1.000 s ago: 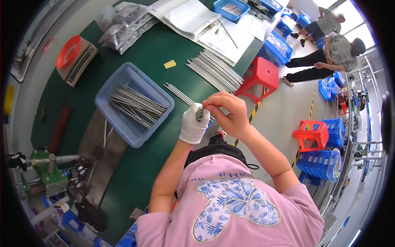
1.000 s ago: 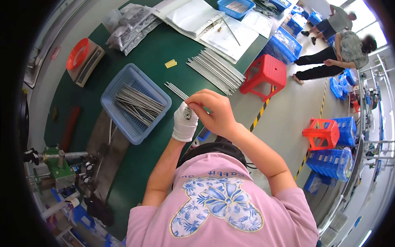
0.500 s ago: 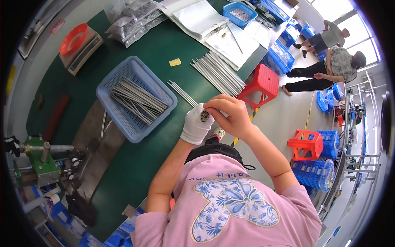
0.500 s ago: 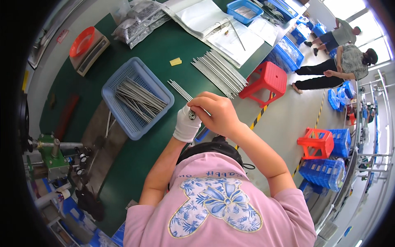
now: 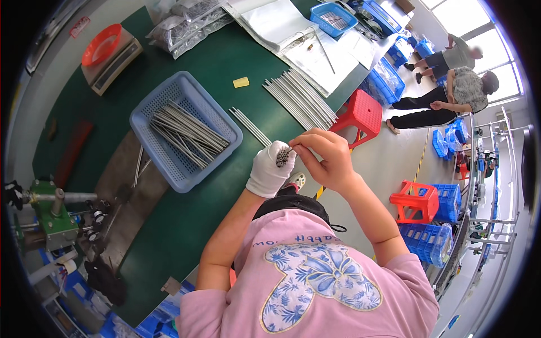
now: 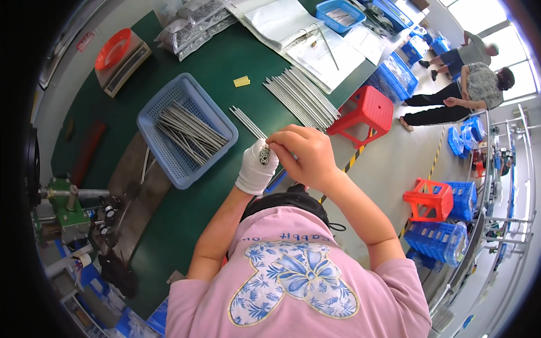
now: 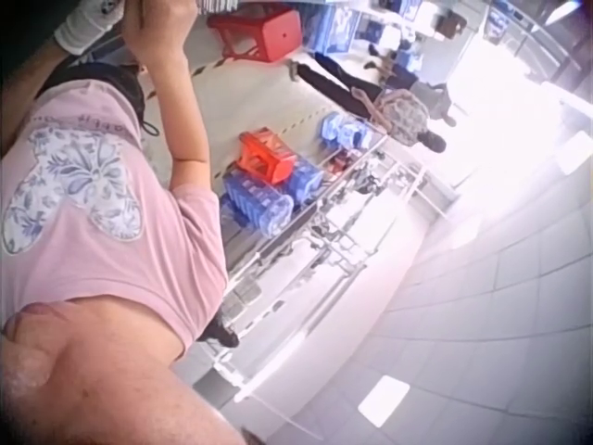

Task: Inspecting and sorting bundles of small metal rods on a factory workbench.

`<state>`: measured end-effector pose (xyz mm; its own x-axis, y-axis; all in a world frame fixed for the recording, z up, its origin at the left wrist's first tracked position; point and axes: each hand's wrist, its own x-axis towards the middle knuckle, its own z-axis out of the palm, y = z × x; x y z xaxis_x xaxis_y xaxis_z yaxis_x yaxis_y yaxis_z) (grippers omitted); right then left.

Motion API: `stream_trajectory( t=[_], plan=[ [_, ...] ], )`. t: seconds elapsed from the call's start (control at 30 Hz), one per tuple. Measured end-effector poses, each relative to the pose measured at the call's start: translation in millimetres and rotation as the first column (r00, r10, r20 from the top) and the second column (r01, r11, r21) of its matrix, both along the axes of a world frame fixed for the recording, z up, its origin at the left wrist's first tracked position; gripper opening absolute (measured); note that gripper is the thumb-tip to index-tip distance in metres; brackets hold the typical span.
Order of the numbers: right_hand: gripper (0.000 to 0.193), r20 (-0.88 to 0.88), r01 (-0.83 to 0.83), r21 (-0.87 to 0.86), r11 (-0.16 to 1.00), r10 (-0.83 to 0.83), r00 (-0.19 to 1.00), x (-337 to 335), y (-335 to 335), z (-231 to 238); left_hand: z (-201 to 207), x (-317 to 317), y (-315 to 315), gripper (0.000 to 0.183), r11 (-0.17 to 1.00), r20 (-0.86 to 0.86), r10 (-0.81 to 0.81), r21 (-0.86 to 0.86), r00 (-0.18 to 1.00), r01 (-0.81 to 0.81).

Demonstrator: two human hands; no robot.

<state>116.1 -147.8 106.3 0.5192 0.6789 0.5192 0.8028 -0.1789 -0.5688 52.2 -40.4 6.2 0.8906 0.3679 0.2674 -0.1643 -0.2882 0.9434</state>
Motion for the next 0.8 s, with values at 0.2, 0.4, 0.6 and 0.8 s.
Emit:
stream_trajectory(
  t=[0.2,0.4,0.6,0.8],
  plan=[
    [0.008,0.029,-0.003,-0.031,1.0,0.004,1.0,2,1,-1,-1,0,2,0.015,1.0,0.013,-0.011,0.014,1.0,0.01],
    [0.007,0.113,-0.003,-0.134,0.991,0.019,0.993,2,-2,5,-5,3,1,0.015,0.998,0.036,-0.028,0.048,0.999,0.027],
    [0.006,0.232,0.024,-0.165,0.986,0.015,0.973,2,-2,16,-4,4,0,0.014,0.999,0.034,-0.021,0.026,0.999,0.02],
    [0.006,0.1,-0.029,-0.114,0.993,0.04,0.994,5,-6,6,-3,4,1,0.014,1.0,0.024,-0.03,-0.008,0.999,0.03]
  ],
)
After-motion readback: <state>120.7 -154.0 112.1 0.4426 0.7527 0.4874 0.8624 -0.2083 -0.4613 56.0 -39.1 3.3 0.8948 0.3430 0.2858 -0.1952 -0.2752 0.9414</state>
